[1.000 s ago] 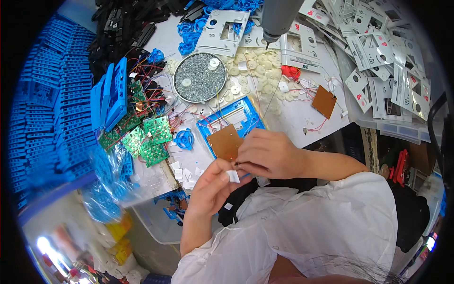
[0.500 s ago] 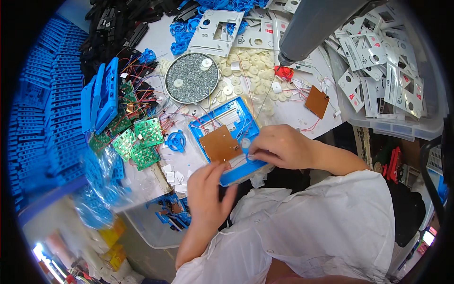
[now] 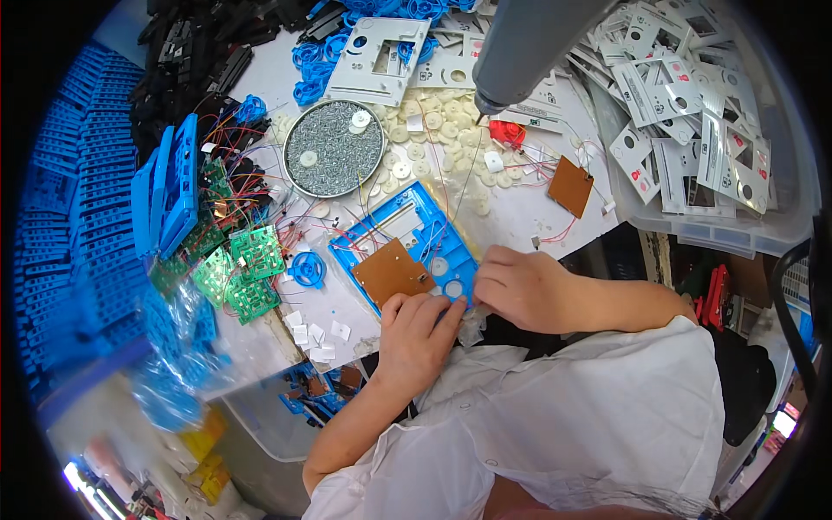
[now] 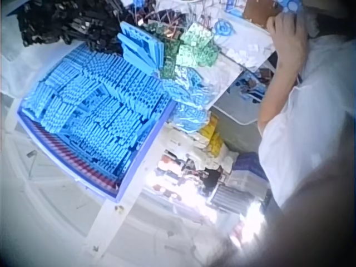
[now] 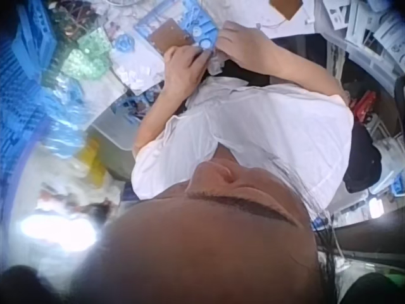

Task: Assembling scientific calculators by placing electronic components into frames and using a dispenser tool.

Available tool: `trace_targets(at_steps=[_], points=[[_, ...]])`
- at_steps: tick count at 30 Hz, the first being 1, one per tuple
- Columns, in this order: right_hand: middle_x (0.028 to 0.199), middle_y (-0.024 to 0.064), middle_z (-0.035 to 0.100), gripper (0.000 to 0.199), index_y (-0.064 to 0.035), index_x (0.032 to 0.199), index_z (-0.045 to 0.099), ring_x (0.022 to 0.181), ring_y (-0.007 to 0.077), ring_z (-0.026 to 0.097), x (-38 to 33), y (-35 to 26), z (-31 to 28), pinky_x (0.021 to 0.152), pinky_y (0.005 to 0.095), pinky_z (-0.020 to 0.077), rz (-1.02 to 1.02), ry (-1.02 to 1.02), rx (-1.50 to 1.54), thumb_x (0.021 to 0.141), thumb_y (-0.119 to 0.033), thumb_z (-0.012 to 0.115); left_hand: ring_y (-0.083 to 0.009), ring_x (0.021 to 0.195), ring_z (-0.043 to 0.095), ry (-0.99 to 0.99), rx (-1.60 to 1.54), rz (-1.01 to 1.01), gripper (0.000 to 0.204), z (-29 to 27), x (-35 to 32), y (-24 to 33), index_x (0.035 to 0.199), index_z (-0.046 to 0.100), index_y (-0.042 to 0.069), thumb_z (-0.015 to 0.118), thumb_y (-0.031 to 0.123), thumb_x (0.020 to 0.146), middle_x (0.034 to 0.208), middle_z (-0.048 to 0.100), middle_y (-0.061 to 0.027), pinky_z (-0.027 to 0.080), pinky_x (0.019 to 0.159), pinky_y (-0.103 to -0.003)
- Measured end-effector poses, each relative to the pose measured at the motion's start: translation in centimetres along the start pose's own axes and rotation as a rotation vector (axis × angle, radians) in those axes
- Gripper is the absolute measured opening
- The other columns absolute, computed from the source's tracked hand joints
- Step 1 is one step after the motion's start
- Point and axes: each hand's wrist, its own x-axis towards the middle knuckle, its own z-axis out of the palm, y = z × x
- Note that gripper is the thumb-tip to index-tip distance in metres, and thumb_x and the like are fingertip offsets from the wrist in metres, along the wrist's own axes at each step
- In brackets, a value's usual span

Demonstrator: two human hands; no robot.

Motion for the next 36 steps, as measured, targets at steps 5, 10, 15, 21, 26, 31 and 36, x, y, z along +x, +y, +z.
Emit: trace_targets(at_steps=[5,10,15,21,26,31,36], points=[[0.094,0.0040,0.060,0.008,-0.0056,0.093,0.061,0.100,0.0229,0.058,0.8,0.3,-0.9,0.063,0.0342,0.0563,-0.010,-0.111,0.018,0.087,-0.010,0.062,-0.0246,0.095,0.063,0.006,0.006,0.011,0.040,-0.1,0.0,0.0,0.112,0.074,0.010,0.080,0.006,0.073,0.103,0.065,-0.0060,0.042,0.082,-0.041],[0.094,0.0053,0.059,0.010,-0.0045,0.094,0.061,0.100,0.0237,0.057,1.0,0.9,-0.9,0.064,0.0337,0.0569,-0.110,-0.098,0.028,0.087,-0.011,0.062,-0.0252,0.097,0.063,0.006,0.001,0.014,0.039,0.1,-0.4,-0.2,0.111,0.075,0.012,0.078,0.007,0.072,0.102,0.065,-0.0055,0.043,0.083,-0.042],[0.092,0.0051,0.057,0.014,-0.0065,0.089,0.060,0.095,0.0253,0.058,0.0,0.3,0.5,0.057,0.0327,0.0544,-0.099,-0.031,-0.044,0.084,-0.014,0.070,-0.0254,0.099,0.062,0.029,0.034,0.034,0.039,0.2,-0.4,-0.3,0.110,0.075,0.012,0.078,0.006,0.071,0.104,0.066,-0.0046,0.044,0.085,-0.042],[0.118,0.0037,0.061,0.018,-0.0110,0.089,0.064,0.113,0.0358,0.053,-0.2,4.5,1.1,0.085,0.0414,0.0535,-0.158,0.039,0.245,0.079,-0.014,0.078,-0.0252,0.101,0.061,0.001,0.047,0.053,0.042,0.3,-0.3,-0.1,0.113,0.075,0.012,0.075,0.007,0.072,0.107,0.066,-0.0046,0.044,0.086,-0.042],[0.134,0.0065,0.059,0.021,-0.0118,0.092,0.068,0.118,0.0381,0.049,-2.1,4.5,3.3,0.102,0.0481,0.0433,-0.078,0.276,0.261,0.077,-0.013,0.083,-0.0238,0.104,0.059,-0.045,0.125,0.082,0.045,0.6,-0.1,0.2,0.121,0.073,0.016,0.069,0.011,0.077,0.112,0.063,-0.0039,0.042,0.090,-0.043],[0.129,0.0081,0.058,0.024,-0.0092,0.101,0.071,0.108,0.0270,0.055,-2.2,3.2,1.9,0.093,0.0414,0.0480,0.079,0.331,0.385,0.080,-0.009,0.083,-0.0233,0.108,0.057,-0.136,0.217,0.090,0.047,0.3,-0.2,0.5,0.130,0.067,0.018,0.064,0.016,0.084,0.117,0.060,-0.0038,0.040,0.093,-0.044],[0.115,0.0035,0.053,0.027,-0.0085,0.105,0.063,0.084,0.0081,0.057,-2.4,2.4,2.1,0.066,0.0243,0.0481,0.506,0.197,0.853,0.085,-0.002,0.080,-0.0238,0.108,0.057,-0.158,0.201,0.089,0.046,0.2,0.0,0.6,0.130,0.067,0.016,0.063,0.016,0.085,0.116,0.060,-0.0043,0.039,0.092,-0.045]])
